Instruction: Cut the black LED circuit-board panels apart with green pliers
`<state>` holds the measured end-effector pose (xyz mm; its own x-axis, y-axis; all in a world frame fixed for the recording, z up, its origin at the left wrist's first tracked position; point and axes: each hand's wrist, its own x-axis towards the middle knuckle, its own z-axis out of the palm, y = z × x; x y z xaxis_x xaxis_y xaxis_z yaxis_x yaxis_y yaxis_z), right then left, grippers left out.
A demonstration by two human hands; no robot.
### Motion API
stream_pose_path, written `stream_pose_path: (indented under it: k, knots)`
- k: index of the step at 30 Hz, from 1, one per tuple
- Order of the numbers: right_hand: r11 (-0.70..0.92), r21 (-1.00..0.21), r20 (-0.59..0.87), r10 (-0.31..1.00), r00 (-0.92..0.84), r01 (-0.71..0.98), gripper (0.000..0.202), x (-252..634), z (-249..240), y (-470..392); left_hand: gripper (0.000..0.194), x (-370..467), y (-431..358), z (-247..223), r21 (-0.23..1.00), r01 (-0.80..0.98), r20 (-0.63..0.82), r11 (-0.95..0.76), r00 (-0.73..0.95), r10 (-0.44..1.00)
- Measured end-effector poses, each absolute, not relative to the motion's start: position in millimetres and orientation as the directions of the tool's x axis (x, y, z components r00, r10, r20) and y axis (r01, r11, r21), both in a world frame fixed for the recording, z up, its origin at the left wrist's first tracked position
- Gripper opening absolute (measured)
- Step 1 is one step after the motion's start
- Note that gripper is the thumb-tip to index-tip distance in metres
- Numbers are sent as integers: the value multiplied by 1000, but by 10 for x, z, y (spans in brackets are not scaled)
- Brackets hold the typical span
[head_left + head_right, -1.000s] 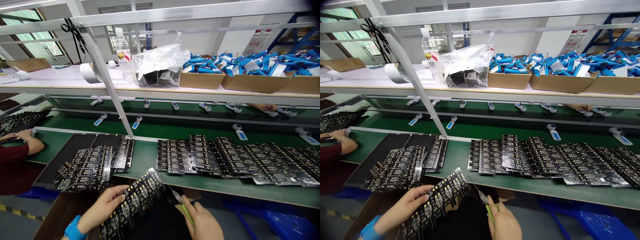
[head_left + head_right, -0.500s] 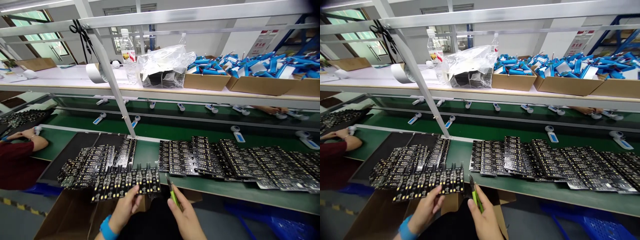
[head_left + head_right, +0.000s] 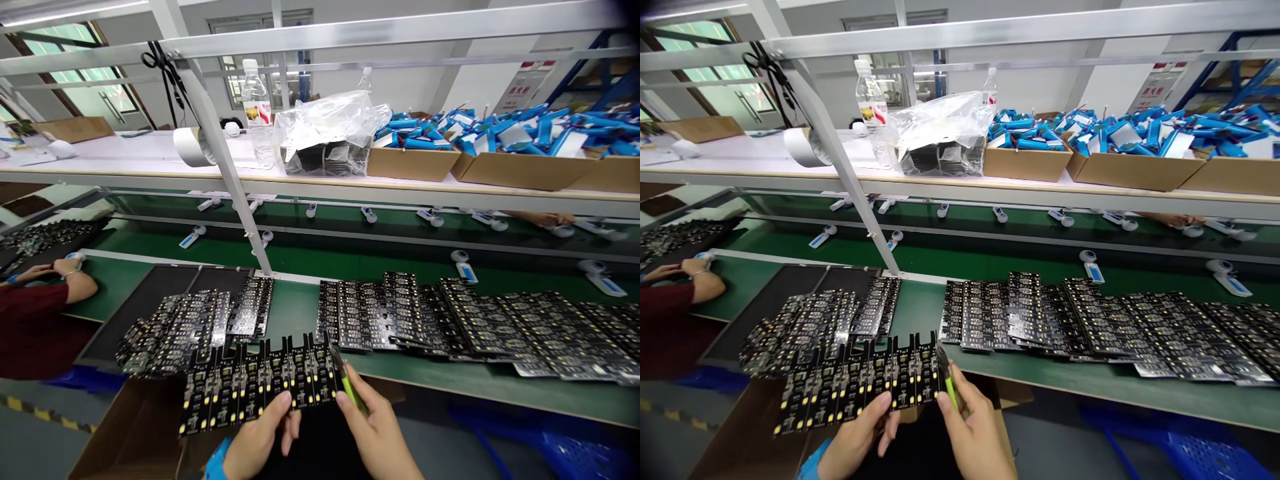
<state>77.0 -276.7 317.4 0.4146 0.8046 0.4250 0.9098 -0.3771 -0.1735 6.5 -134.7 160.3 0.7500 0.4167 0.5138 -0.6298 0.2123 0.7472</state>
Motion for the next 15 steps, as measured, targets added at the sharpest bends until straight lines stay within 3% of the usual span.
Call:
stream_pose_path:
  k: [3,5,8,9,13,15]
  knots:
    - [-547,145,602,710,365,825,61,770,3100,-2781,58,76,-1411,1621,753,-645,532,129,712,458]
    - [-513,123,584,729,356,850,61,769,3095,-2782,59,91,-1444,1639,728,-670,532,147,687,495]
    - [-344,-154,364,851,377,926,54,771,3137,-2809,62,107,-1459,1655,680,-687,493,258,688,532]
    - [-349,-171,328,862,387,921,53,776,3144,-2828,63,111,-1459,1654,675,-682,482,282,696,532]
    - [-574,178,518,745,420,799,56,811,3092,-2909,62,153,-1477,1625,693,-654,456,304,724,517]
    - [-541,162,519,758,395,825,57,827,3063,-2931,63,183,-1488,1604,676,-655,442,339,728,524]
